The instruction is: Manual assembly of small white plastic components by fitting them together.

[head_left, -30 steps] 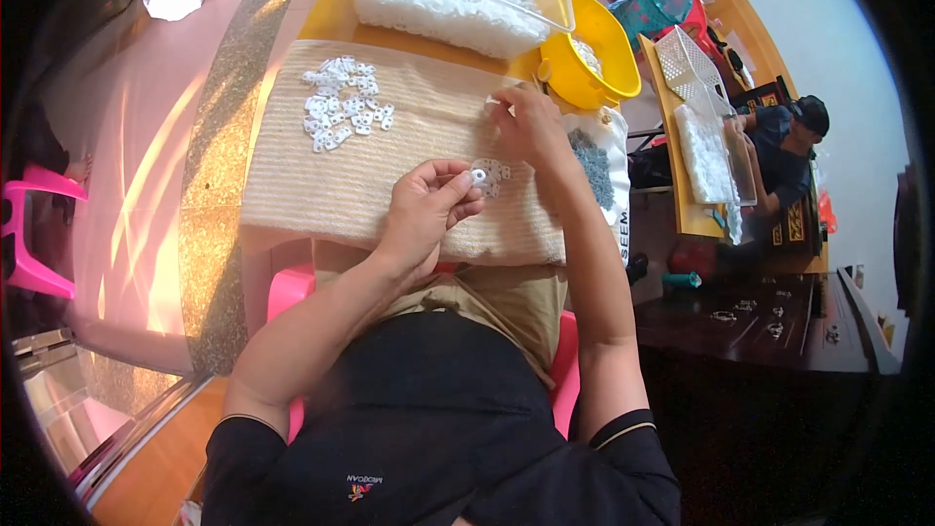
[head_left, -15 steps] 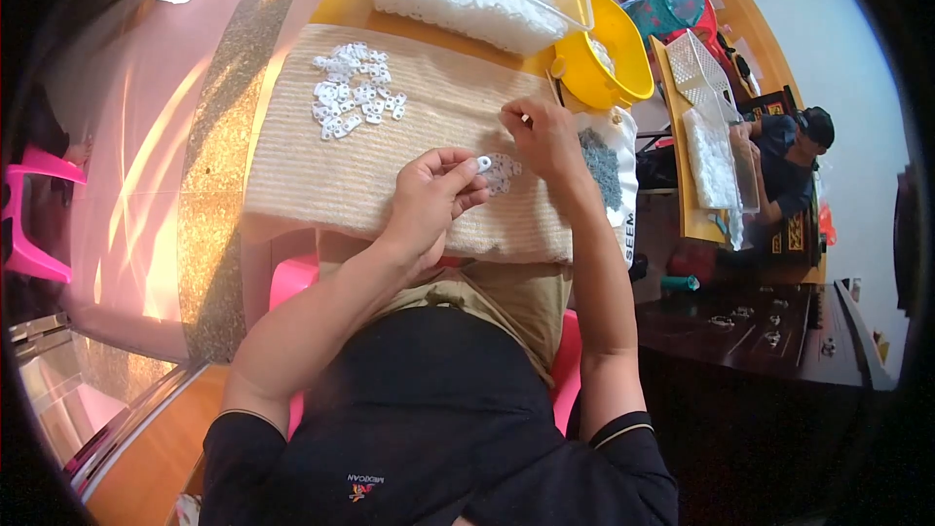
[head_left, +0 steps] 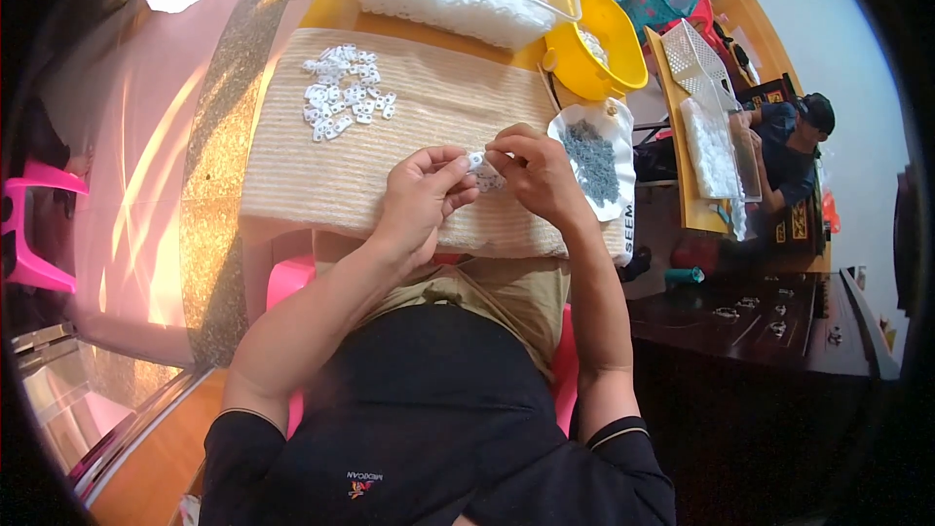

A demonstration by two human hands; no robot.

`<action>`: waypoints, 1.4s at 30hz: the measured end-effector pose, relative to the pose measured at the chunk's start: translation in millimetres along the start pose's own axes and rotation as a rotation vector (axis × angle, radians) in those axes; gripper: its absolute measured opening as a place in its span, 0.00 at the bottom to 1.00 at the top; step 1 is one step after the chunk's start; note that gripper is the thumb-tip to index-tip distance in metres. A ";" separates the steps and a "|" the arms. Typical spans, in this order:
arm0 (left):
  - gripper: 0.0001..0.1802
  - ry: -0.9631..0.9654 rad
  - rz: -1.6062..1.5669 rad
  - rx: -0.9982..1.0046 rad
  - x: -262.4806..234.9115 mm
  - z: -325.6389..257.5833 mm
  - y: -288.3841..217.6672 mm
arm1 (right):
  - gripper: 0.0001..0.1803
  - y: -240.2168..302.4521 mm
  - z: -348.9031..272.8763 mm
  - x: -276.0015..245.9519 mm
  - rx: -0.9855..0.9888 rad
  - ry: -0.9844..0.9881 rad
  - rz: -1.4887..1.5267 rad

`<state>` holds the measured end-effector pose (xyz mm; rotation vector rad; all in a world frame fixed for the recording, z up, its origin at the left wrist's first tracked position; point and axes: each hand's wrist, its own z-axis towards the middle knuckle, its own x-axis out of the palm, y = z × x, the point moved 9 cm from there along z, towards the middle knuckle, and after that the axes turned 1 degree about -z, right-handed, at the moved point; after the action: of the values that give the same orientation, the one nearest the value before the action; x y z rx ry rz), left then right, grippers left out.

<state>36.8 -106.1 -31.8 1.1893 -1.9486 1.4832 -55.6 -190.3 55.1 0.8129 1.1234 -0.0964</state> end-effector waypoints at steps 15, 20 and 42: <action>0.07 0.109 -0.015 -0.066 11.7 -2.4 -2.2 | 0.09 -11.4 -16.6 19.5 0.276 -0.017 0.894; 0.07 0.199 -0.027 -0.167 23.1 -7.1 3.9 | 0.09 -17.7 -22.6 22.9 0.277 -0.038 1.035; 0.11 0.084 0.261 0.157 16.0 1.5 -33.7 | 0.06 -38.3 -33.6 -25.2 0.186 -0.226 0.357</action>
<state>55.9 -115.8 -1.3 0.9434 -2.0216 1.8158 -110.3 -204.9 49.5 1.1282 0.7509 0.0060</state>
